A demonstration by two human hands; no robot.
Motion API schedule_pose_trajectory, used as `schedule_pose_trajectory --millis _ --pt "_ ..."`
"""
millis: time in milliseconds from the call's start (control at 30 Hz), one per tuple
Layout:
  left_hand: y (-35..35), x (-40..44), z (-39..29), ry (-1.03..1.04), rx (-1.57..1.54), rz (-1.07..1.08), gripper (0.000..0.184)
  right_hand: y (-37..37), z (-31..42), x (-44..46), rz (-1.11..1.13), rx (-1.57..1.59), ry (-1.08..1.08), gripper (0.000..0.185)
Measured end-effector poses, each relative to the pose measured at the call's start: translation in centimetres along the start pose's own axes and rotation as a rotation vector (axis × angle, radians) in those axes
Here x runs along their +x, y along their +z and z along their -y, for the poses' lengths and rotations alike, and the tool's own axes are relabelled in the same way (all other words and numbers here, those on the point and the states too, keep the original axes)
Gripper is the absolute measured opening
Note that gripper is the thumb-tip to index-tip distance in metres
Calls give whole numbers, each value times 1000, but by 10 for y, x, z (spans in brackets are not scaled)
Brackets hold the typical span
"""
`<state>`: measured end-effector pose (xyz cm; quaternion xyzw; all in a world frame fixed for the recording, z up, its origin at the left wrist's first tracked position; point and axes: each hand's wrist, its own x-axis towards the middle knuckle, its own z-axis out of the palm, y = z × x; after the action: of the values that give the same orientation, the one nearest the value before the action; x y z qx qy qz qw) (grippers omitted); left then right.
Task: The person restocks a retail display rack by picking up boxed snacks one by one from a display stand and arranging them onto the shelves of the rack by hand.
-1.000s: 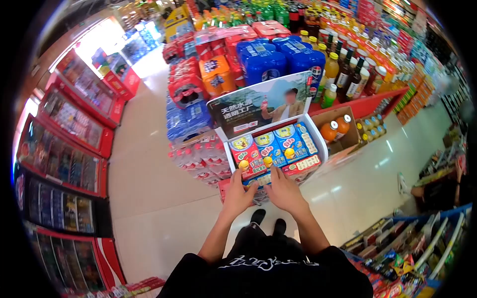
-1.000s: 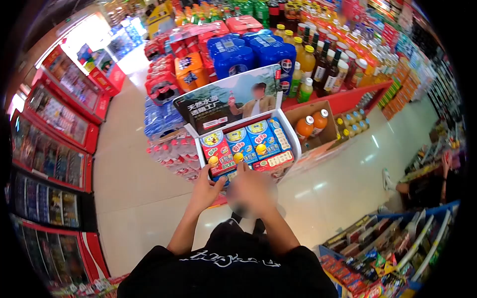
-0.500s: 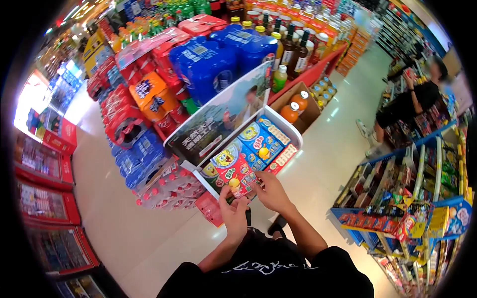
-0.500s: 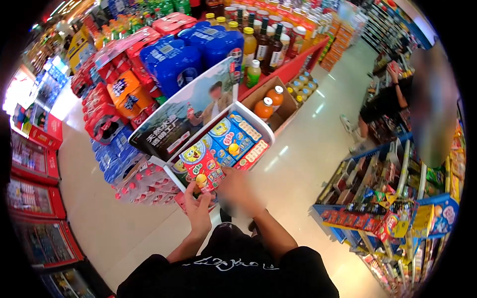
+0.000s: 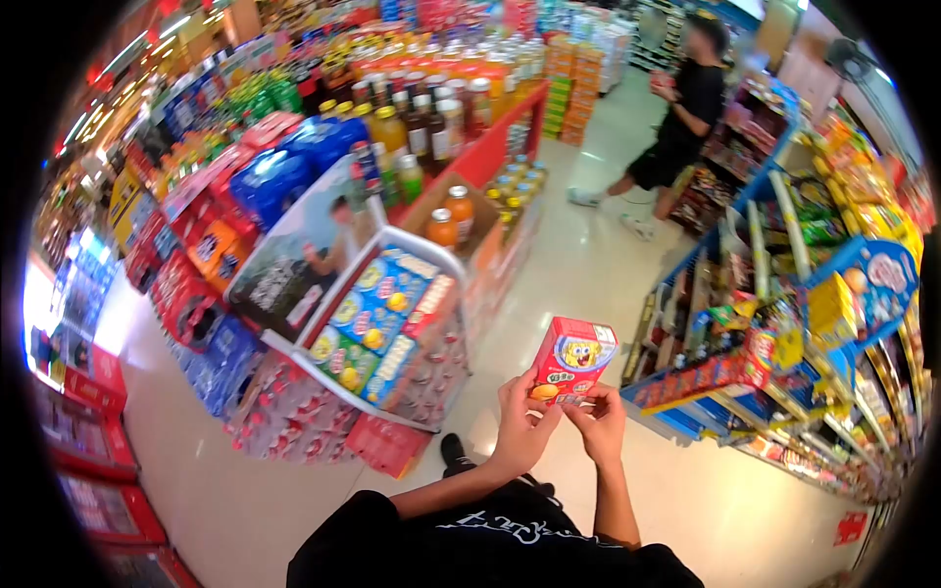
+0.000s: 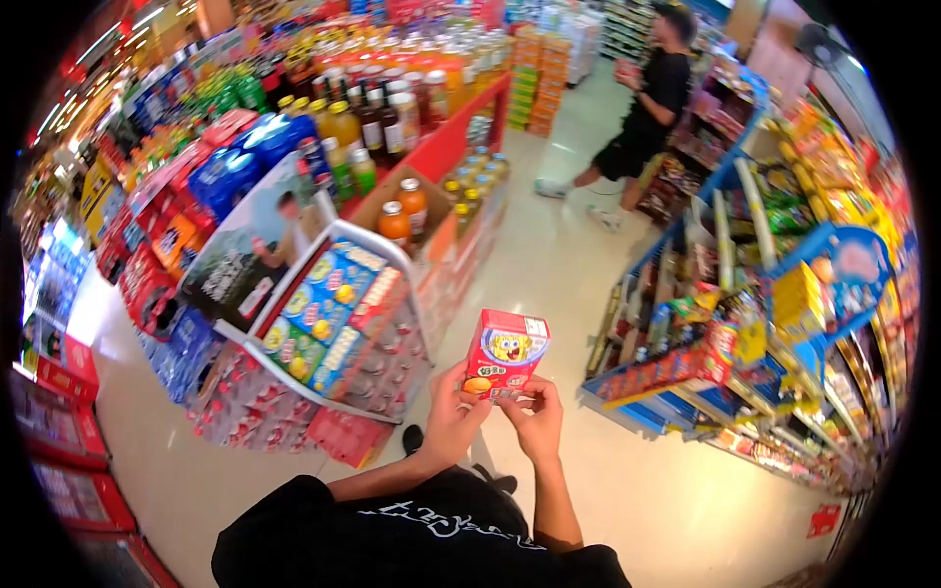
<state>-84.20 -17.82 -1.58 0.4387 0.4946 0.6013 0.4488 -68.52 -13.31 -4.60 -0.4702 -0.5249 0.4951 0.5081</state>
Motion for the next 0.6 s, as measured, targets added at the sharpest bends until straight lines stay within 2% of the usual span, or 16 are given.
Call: schedule_pose_trajectory --millis 133,333,467,533,600 --pt "95 -31 11 3 -26 131 72 -96 9 -37 -160 6 -86 45" --pt "228 -84 27 -31 -92 404 72 -230 40 -109 -426 -104 -94 49" --pt "293 -118 23 175 -5 546 73 -296 50 -150 -577 -56 -140 50" --pt "315 -125 26 193 -18 622 73 -317 59 -165 -650 -2 -176 53" --pt "332 -128 32 193 37 679 71 -340 62 -172 -699 -82 -152 53"
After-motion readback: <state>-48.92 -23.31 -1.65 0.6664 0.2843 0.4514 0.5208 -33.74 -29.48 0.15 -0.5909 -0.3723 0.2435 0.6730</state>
